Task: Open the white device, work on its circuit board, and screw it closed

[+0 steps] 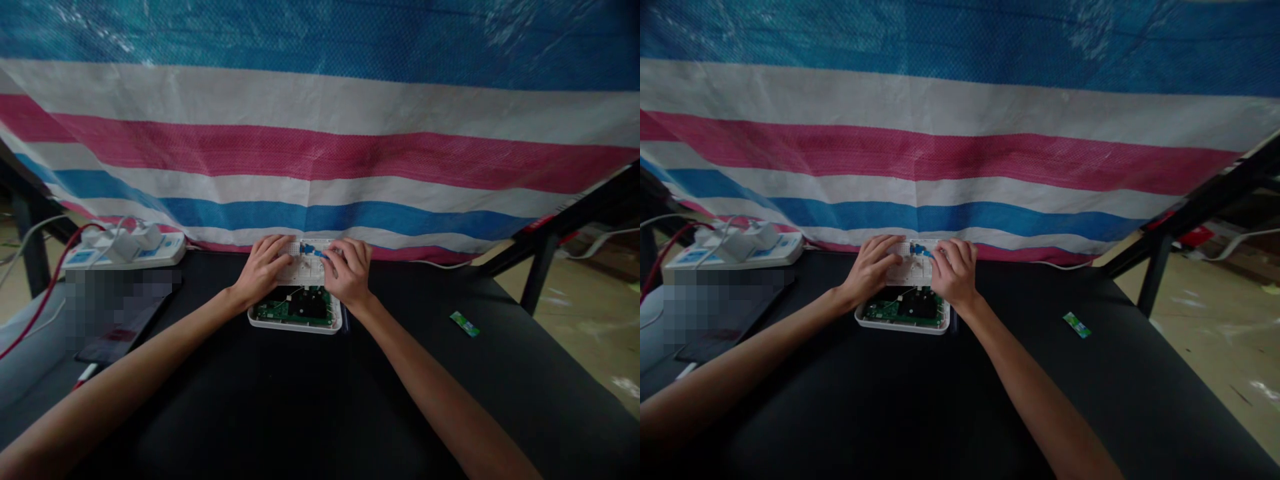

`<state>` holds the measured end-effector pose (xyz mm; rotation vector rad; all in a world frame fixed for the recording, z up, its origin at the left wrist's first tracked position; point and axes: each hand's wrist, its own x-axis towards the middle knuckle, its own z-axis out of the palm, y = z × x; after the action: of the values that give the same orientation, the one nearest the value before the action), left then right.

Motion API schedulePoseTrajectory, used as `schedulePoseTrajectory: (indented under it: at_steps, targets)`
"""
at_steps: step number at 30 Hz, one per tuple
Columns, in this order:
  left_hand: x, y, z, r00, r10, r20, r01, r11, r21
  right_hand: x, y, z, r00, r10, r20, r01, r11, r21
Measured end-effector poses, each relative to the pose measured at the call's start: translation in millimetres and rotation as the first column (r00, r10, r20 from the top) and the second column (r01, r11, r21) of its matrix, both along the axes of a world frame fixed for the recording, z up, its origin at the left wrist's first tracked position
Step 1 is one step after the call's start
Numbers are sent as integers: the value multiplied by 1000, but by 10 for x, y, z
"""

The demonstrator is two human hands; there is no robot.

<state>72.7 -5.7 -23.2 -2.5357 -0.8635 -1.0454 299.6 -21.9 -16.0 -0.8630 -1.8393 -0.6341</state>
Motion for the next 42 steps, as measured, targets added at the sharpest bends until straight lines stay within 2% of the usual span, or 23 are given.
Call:
schedulePoseTrajectory:
  at_steps: [4, 7, 10, 13, 16, 19, 23, 25, 27, 30, 35, 42]
  targets:
    - [-8, -4, 57, 1000, 12, -6, -12, 1000, 25, 14, -105, 16, 980, 196, 33, -198, 979, 52]
    - [-25, 1, 85, 1000, -8, -2, 8, 1000, 18, 53, -55, 24, 986, 109, -122, -106, 994, 30]
    - [-46, 13, 89, 999, -36, 9, 36, 999, 12, 111, 57, 22, 963, 15, -268, -52, 990, -132]
    - [-57, 17, 69, 998, -52, 29, 52, 999, 1, 169, 124, 5, 959, 50, -277, -139, 940, -312]
    - [-56, -4, 74, 996, -52, 74, 53, 998, -18, 209, 113, 20, 953, 90, -290, -208, 891, -405]
    - [-47, -17, 154, 988, -49, 150, 51, 999, -14, 233, 98, 115, 944, 126, -306, -248, 882, -401]
    - [-18, 104, 321, 975, -48, 217, 36, 998, 59, 242, 228, 268, 951, 109, -289, -197, 934, -298]
    - [-1, 235, 354, 977, -19, 211, 3, 997, 73, 228, 358, 272, 955, 83, -284, -158, 955, -251]
    - [9, 379, 322, 977, 3, 213, -21, 996, 83, 205, 492, 204, 960, 58, -273, -126, 962, -240]
    - [1, 534, 177, 981, 53, 185, -61, 997, 43, 179, 640, 13, 964, 27, -265, -103, 955, -277]
    - [-68, 565, -60, 985, 119, 127, -119, 993, -6, 190, 695, -261, 964, 11, -265, -112, 923, -368]
    - [-115, 552, -98, 985, 147, 92, -150, 988, 33, 151, 617, -320, 963, -21, -269, -90, 915, -393]
